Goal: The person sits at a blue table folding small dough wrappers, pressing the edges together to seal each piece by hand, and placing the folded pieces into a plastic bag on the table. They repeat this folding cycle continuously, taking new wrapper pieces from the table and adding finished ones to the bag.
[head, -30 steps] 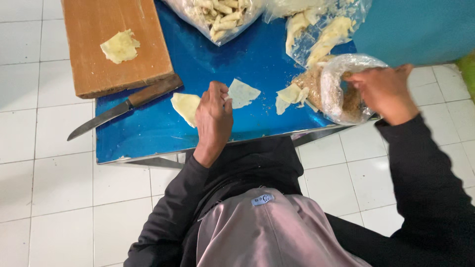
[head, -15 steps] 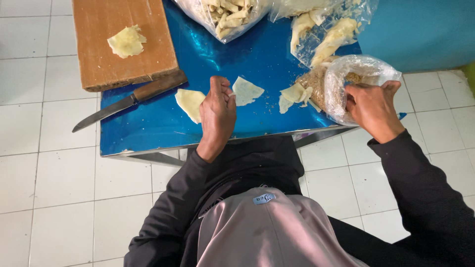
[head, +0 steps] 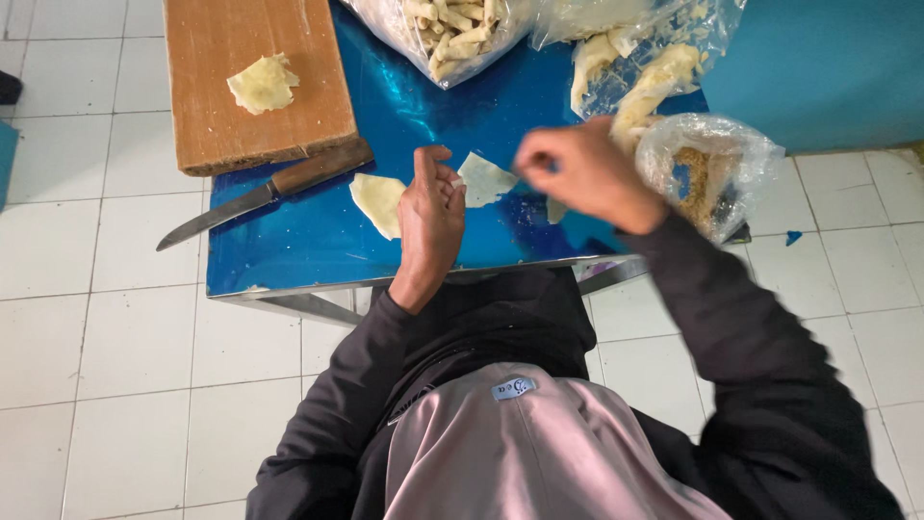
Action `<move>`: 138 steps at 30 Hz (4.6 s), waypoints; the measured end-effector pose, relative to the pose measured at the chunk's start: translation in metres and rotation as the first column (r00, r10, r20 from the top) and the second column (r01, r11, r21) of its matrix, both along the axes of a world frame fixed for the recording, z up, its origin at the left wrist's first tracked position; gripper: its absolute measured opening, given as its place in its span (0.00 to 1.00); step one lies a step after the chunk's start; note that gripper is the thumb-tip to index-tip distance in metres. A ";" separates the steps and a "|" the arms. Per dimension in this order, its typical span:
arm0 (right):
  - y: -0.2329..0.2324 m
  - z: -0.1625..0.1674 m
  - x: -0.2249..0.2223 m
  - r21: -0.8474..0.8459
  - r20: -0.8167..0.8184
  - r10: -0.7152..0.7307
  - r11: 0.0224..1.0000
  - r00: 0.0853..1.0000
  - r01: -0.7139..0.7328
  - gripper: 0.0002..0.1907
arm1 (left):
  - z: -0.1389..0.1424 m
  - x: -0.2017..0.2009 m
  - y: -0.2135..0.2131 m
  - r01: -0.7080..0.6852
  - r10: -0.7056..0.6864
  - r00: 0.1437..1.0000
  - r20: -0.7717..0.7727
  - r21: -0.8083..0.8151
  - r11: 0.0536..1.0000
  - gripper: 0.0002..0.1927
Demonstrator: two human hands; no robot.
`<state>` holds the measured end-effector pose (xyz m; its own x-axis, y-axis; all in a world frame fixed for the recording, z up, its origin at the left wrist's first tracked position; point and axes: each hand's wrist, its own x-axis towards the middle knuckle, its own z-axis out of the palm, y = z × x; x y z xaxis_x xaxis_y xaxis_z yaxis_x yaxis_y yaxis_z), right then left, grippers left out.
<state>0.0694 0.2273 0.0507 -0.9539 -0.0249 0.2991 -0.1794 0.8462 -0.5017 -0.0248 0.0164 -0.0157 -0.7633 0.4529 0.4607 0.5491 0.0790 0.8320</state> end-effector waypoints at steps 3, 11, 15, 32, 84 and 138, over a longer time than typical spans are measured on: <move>-0.031 -0.020 -0.033 0.140 -0.037 0.054 0.989 0.998 -0.049 0.06 | -0.002 -0.002 0.001 0.009 -0.009 1.000 -0.004 0.028 1.000 0.23; -0.026 -0.042 -0.023 0.163 -0.109 0.085 0.984 0.990 -0.067 0.04 | -0.006 -0.006 0.004 0.084 -0.084 0.996 -0.043 0.010 0.996 0.24; -0.013 -0.052 -0.011 0.222 -0.129 0.087 0.973 0.988 -0.056 0.23 | 0.002 -0.003 -0.004 0.187 -0.189 0.981 -0.041 -0.042 0.981 0.30; -0.048 -0.025 0.049 0.368 -0.112 -0.087 0.922 0.990 0.123 0.26 | 0.002 -0.010 -0.006 0.226 -0.229 0.971 -0.066 -0.042 0.973 0.20; -0.031 -0.038 -0.017 0.093 -0.154 0.069 0.994 0.986 -0.055 0.07 | 0.008 -0.022 0.001 0.249 -0.279 0.932 -0.233 -0.153 0.956 0.13; -0.029 -0.050 -0.046 0.452 -0.156 -0.077 0.881 0.985 0.140 0.35 | 0.016 -0.021 -0.076 -0.502 0.364 0.852 -0.376 -0.391 0.772 0.21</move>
